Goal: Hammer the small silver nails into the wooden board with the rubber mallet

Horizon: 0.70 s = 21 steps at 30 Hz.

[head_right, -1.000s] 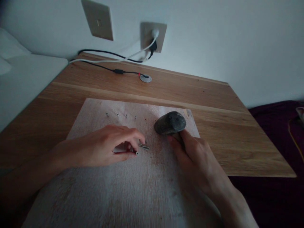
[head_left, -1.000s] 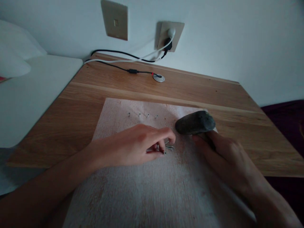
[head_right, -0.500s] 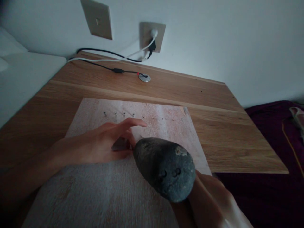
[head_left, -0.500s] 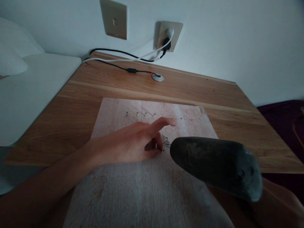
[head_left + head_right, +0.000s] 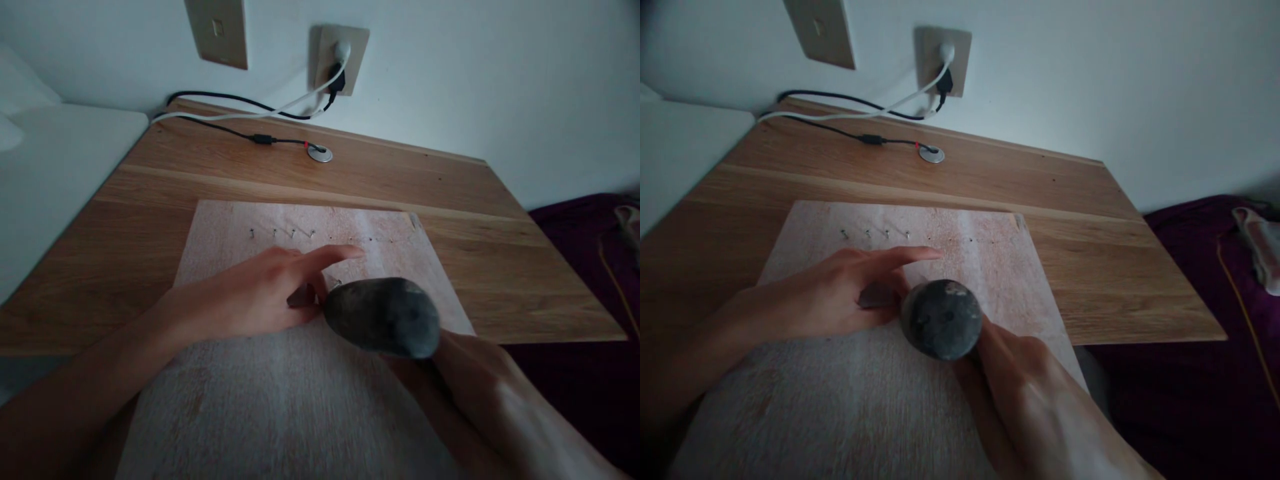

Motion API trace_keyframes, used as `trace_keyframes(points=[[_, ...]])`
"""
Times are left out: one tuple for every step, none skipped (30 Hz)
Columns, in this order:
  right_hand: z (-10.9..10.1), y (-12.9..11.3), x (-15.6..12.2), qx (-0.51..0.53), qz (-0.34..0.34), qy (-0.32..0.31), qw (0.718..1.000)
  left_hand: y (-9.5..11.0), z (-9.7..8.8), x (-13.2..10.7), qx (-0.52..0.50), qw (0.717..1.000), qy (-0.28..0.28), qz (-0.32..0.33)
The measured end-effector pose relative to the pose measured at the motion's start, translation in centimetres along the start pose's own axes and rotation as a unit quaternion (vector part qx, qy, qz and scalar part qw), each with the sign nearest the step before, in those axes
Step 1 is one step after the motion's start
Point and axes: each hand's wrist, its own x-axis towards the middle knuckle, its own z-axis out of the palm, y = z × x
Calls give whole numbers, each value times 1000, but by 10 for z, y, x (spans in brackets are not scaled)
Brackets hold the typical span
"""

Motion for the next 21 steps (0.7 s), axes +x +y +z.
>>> trace_keyframes(points=[[0, -3, 3, 10, 1, -5, 1000, 0, 0, 0, 1, 1000, -1, 1], [-1, -4, 5, 16, 2, -6, 1000, 0, 0, 0, 1, 1000, -2, 4], [-3, -4, 6, 18, 6, 1, 1000, 0, 0, 1, 1, 1000, -2, 8], [-5, -3, 5, 19, 12, 14, 1000, 0, 0, 1, 0, 1000, 0, 13], [-8, -1, 3, 16, 19, 26, 999, 0, 0, 0, 0, 1000, 2, 17], [-10, 2, 1, 12, 27, 39, 999, -1, 0, 0, 2, 1000, 3, 19], [-13, 5, -1, 8, 37, 47, 998, -1, 0, 0, 4, 1000, 4, 22], [-15, 9, -3, 0, 48, 51, 998, -1, 0, 0, 6, 1000, 4, 24], [-16, 13, -4, -12, 57, 56, 997, -1, 0, 0, 7, 1000, 6, 26], [-17, 16, -4, -27, 68, 57, 996, -1, -1, 0, 9, 1000, 6, 28], [-16, 20, -4, -40, 79, 56, 994, -1, -1, 0, 10, 999, 6, 31], [-15, 22, -2, -48, 88, 52, 994, -1, -1, 0, 10, 999, 6, 33], [-13, 25, -1, -52, 93, 49, 993, 0, -1, 0, 10, 999, 7, 35], [-10, 27, 1, -53, 93, 49, 993, 0, -1, 0, 10, 999, 8, 35], [-8, 29, 2, -54, 88, 49, 993, 0, -1, 0, 9, 999, 9, 35], [-6, 30, 3, -56, 81, 51, 994, 0, -1, 0, 9, 999, 10, 33], [-4, 31, 4, -61, 75, 54, 994, -1, -1, 0, 8, 999, 12, 32], [-3, 32, 5, -67, 78, 53, 993, -1, 0, 0, 9, 999, 13, 30], [-2, 32, 5, -72, 83, 52, 993, -1, 0, 0, 10, 999, 13, 29], [-2, 32, 5, -74, 89, 48, 992, -1, 0, 0, 12, 999, 15, 28], [-2, 32, 4, -75, 95, 44, 992, -1, 1, 0, 14, 999, 17, 28]])
